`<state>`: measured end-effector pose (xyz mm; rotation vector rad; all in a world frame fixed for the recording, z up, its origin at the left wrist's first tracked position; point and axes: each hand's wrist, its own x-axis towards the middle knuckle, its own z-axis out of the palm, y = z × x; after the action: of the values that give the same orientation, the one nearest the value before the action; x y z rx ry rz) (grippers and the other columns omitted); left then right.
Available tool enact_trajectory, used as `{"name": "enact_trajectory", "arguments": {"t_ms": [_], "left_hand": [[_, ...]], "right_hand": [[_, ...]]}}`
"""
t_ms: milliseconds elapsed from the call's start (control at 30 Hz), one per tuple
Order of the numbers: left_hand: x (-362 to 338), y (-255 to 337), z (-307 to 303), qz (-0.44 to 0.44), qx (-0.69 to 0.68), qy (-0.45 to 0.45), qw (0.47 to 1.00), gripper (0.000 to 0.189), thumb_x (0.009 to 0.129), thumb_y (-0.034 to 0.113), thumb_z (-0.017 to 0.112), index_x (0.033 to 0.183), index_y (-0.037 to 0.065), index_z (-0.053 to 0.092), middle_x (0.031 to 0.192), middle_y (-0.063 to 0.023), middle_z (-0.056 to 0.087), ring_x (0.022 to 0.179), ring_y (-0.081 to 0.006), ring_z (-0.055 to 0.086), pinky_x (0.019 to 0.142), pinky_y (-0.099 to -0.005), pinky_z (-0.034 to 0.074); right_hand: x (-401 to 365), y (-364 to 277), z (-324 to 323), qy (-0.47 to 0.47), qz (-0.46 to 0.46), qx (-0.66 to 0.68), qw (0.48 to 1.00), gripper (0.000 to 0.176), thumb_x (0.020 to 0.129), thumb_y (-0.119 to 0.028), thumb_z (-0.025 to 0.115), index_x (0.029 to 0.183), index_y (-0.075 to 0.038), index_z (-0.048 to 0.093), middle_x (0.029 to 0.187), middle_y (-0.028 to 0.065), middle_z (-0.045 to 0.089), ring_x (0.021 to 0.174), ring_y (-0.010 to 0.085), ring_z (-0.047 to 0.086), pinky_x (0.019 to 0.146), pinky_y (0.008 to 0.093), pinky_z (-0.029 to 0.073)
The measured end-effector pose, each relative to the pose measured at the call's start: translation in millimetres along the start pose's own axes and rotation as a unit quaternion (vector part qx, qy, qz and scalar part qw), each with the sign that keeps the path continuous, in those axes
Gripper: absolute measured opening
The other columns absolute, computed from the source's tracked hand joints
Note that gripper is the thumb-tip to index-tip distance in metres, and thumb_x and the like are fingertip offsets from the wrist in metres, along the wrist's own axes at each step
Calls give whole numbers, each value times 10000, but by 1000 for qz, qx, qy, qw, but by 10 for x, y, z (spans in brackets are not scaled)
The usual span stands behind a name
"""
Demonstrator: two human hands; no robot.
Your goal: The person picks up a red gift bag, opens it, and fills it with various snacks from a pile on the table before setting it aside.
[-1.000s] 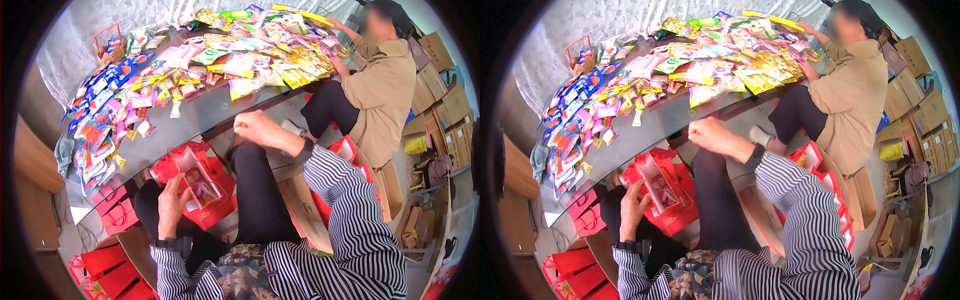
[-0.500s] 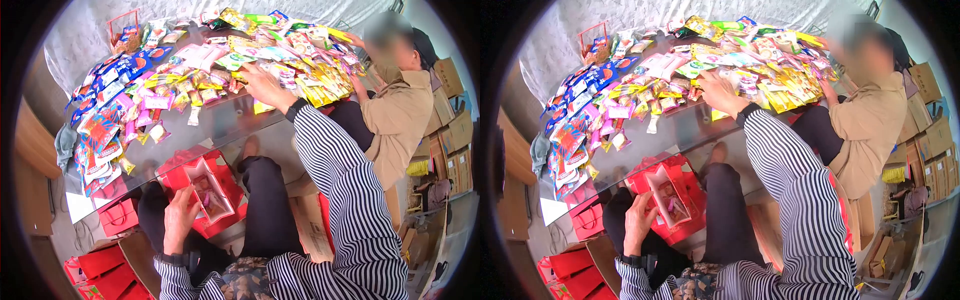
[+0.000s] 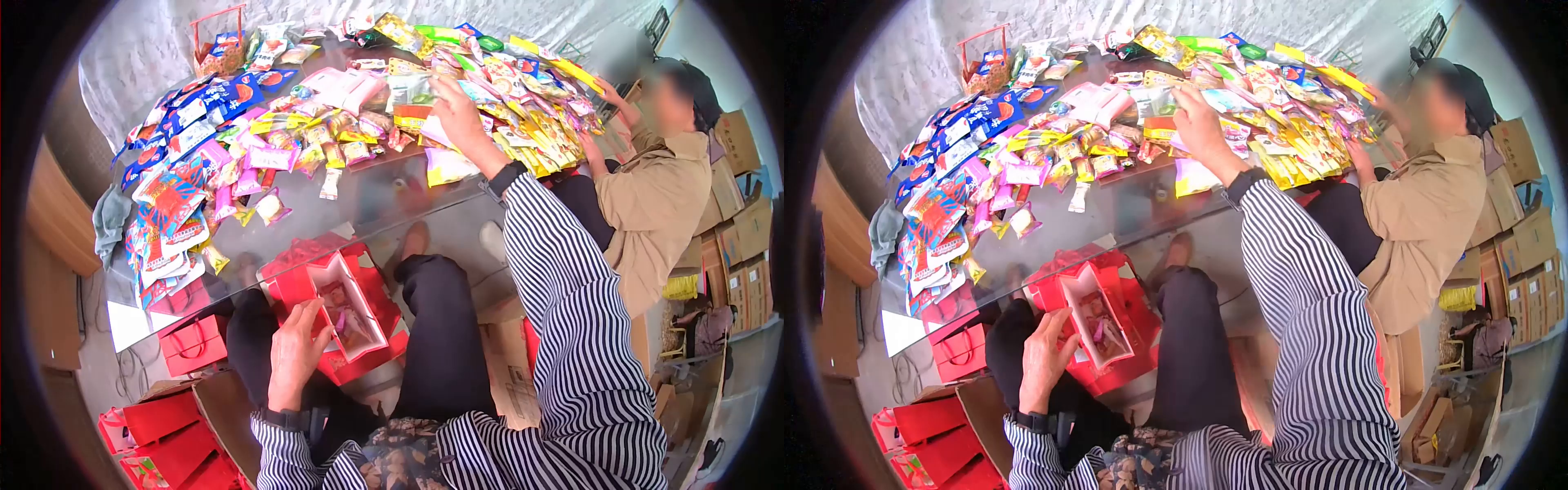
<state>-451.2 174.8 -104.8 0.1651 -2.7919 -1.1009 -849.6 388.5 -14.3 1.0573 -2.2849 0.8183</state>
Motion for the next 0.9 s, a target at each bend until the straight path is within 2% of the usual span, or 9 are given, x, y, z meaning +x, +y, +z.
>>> {"name": "enact_trajectory", "arguments": {"t_ms": [67, 100, 167, 200, 300, 400, 500, 667, 900], "left_hand": [[1, -9, 15, 4, -3, 1, 1000, 444, 812, 147, 723, 1222, 48, 583, 1177, -137, 628, 973, -345, 652, 797, -412, 551], [-1, -18, 25, 5, -4, 3, 1000, 444, 815, 146, 720, 1224, 47, 582, 1176, -139, 628, 973, -347, 652, 798, -413, 550], [-21, -8, 35, 3, -9, 2, 1000, 445, 818, 144, 715, 1230, 44, 578, 1174, -144, 628, 971, -351, 652, 802, -413, 548], [-21, 3, 34, 2, -11, 0, 1000, 447, 819, 142, 713, 1233, 43, 577, 1173, -146, 628, 969, -353, 652, 803, -413, 547], [-34, 15, 71, 8, -15, 8, 1000, 445, 823, 130, 705, 1240, 39, 576, 1169, -155, 629, 959, -356, 654, 805, -411, 544], [-28, 16, 74, 11, -13, 17, 1000, 444, 822, 130, 706, 1238, 41, 581, 1163, -154, 631, 950, -353, 656, 801, -409, 544], [-49, 19, 66, 2, -9, 17, 1000, 451, 818, 135, 712, 1241, 45, 583, 1140, -154, 635, 930, -351, 661, 790, -409, 544], [-66, 11, 56, 1, -5, 18, 1000, 463, 810, 138, 719, 1245, 52, 586, 1106, -151, 640, 899, -345, 670, 770, -406, 545], [-41, -16, 97, 16, 2, 17, 1000, 471, 802, 122, 719, 1247, 48, 583, 1098, -145, 638, 844, -315, 666, 743, -388, 545]], "right_hand": [[-19, 3, -113, 13, 63, 99, 993, 487, 921, -82, 512, 1391, 37, 465, 1310, 168, 575, 1236, 250, 548, 1012, 333, 440], [-55, -99, -181, 5, 162, 217, 963, 469, 937, -96, 511, 1381, 47, 471, 1306, 164, 576, 1218, 249, 558, 1003, 347, 450], [-198, -405, -345, -11, 346, 433, 832, 438, 967, -122, 510, 1361, 69, 482, 1298, 155, 577, 1183, 246, 577, 987, 376, 468], [-292, -479, -331, 11, 373, 502, 780, 396, 983, -162, 539, 1299, 75, 512, 1266, 161, 581, 1122, 270, 604, 948, 415, 505], [-715, -253, -78, -15, 426, 573, 700, 324, 941, -162, 611, 1198, 19, 530, 1123, 148, 580, 982, 288, 619, 855, 420, 564], [-976, -262, -24, -82, 445, 543, 707, 359, 957, -175, 597, 1226, 12, 450, 1213, 164, 509, 1118, 379, 580, 868, 477, 564], [-988, -428, -160, -109, 456, 523, 711, 355, 965, -165, 584, 1228, 16, 430, 1238, 174, 488, 1138, 402, 575, 873, 480, 563], [-1054, -529, -345, -173, 447, 486, 731, 534, 977, -174, 573, 1404, 66, 360, 1346, 210, 463, 1141, 368, 591, 889, 468, 555], [-870, -539, -583, -162, 407, 448, 779, 534, 989, -232, 573, 1397, 71, 408, 1368, 203, 514, 1182, 292, 586, 908, 394, 530]]}}
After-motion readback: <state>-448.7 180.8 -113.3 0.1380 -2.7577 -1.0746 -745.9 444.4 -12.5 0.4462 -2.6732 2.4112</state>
